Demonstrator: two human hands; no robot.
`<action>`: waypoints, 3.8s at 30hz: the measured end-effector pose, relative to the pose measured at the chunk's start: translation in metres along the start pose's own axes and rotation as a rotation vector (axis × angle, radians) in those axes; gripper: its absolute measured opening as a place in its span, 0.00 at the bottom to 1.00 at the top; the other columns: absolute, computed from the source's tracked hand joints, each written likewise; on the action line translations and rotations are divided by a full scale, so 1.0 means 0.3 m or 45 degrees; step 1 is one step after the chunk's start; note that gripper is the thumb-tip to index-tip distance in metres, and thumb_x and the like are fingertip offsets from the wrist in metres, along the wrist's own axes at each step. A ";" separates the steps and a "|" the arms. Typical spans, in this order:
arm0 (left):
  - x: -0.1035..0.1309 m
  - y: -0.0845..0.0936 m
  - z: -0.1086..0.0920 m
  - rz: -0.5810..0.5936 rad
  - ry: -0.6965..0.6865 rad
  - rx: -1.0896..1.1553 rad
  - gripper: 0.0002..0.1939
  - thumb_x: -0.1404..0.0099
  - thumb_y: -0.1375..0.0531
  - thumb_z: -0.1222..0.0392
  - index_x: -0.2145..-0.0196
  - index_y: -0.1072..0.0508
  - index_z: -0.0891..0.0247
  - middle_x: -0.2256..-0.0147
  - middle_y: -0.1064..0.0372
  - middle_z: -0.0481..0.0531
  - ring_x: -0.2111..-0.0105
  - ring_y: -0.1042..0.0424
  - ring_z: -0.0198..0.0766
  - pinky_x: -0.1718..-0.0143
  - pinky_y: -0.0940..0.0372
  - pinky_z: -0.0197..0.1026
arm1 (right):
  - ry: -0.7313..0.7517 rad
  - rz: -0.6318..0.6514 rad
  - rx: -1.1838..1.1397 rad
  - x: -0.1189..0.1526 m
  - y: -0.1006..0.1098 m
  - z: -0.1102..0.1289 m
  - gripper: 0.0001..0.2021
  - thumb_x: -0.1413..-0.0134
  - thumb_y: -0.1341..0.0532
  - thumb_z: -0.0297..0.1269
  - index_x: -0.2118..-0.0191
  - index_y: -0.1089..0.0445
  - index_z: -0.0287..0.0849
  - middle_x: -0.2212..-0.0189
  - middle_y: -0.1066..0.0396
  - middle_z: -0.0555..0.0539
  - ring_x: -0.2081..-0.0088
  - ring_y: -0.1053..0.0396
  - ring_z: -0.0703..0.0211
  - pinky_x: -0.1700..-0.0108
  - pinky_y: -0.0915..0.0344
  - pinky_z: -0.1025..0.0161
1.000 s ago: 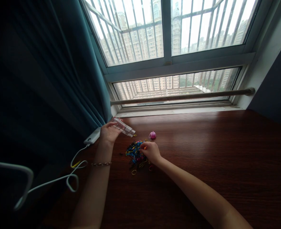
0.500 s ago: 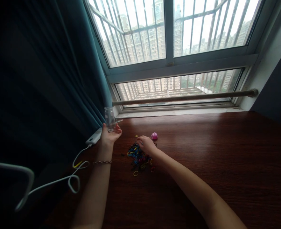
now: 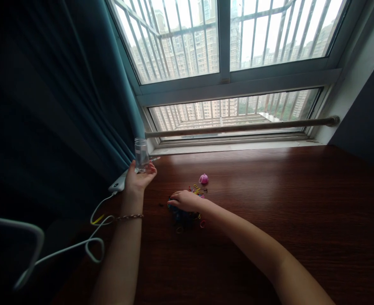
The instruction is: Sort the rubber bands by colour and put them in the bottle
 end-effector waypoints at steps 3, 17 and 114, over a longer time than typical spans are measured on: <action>0.005 -0.015 0.017 0.036 0.021 -0.014 0.16 0.40 0.48 0.49 0.66 0.36 0.67 0.71 0.36 0.54 0.73 0.34 0.34 0.78 0.37 0.35 | -0.041 -0.035 0.057 0.047 0.070 -0.026 0.21 0.42 0.52 0.46 0.53 0.33 0.38 0.53 0.33 0.41 0.50 0.37 0.53 0.48 0.43 0.59; -0.002 0.125 0.133 0.227 -0.118 -0.446 0.07 0.45 0.40 0.67 0.66 0.32 0.66 0.65 0.30 0.57 0.68 0.28 0.37 0.70 0.32 0.36 | -0.301 -0.541 0.013 0.179 0.281 -0.213 0.14 0.45 0.48 0.34 0.56 0.31 0.39 0.56 0.32 0.41 0.54 0.36 0.55 0.50 0.42 0.56; -0.207 0.002 0.388 0.439 -0.781 -2.014 0.17 0.54 0.35 0.60 0.66 0.31 0.67 0.63 0.28 0.57 0.67 0.27 0.40 0.66 0.32 0.41 | -0.734 -0.486 -0.387 0.626 0.488 -0.255 0.16 0.52 0.43 0.46 0.65 0.31 0.36 0.80 0.30 0.48 0.84 0.36 0.68 0.85 0.40 0.72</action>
Point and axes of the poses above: each hand's wrist, its own x-axis away from the middle knuckle, its own y-axis out of the back of the hand, z = x × y, the point moved 8 cm from there along -x, towards the middle knuckle
